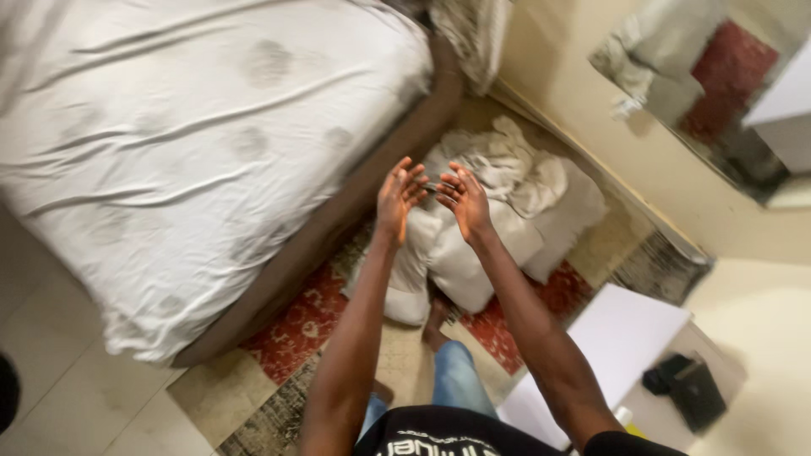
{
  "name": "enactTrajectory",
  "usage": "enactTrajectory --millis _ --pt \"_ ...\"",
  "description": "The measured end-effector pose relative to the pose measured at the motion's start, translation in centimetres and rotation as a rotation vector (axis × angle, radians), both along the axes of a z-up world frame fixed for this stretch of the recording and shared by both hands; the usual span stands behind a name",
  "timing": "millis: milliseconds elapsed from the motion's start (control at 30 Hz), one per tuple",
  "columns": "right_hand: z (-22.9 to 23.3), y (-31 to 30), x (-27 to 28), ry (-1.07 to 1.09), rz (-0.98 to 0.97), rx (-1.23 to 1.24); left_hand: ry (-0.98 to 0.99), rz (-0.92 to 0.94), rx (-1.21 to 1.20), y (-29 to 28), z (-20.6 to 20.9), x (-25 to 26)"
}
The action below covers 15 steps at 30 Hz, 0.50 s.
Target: The person gathers a white bedsheet from a mattress, bundles it together, and then unfolds a colorful patterned sheet on the mattress.
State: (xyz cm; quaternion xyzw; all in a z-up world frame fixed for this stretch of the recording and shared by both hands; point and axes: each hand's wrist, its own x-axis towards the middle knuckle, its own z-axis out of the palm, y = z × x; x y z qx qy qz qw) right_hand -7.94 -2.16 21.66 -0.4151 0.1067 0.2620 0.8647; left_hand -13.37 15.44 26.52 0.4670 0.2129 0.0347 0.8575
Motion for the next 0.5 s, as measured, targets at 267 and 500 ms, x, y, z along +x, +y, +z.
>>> enactTrajectory --millis 267,500 --pt "10.2 15.7 -12.8 0.005 0.228 0.153 -0.199 0.304 -0.170 14.2 11.0 -18.3" --pt "19.2 28.9 -25.2 -0.050 0.408 0.225 -0.396 0.472 -0.090 25.2 20.3 -38.0"
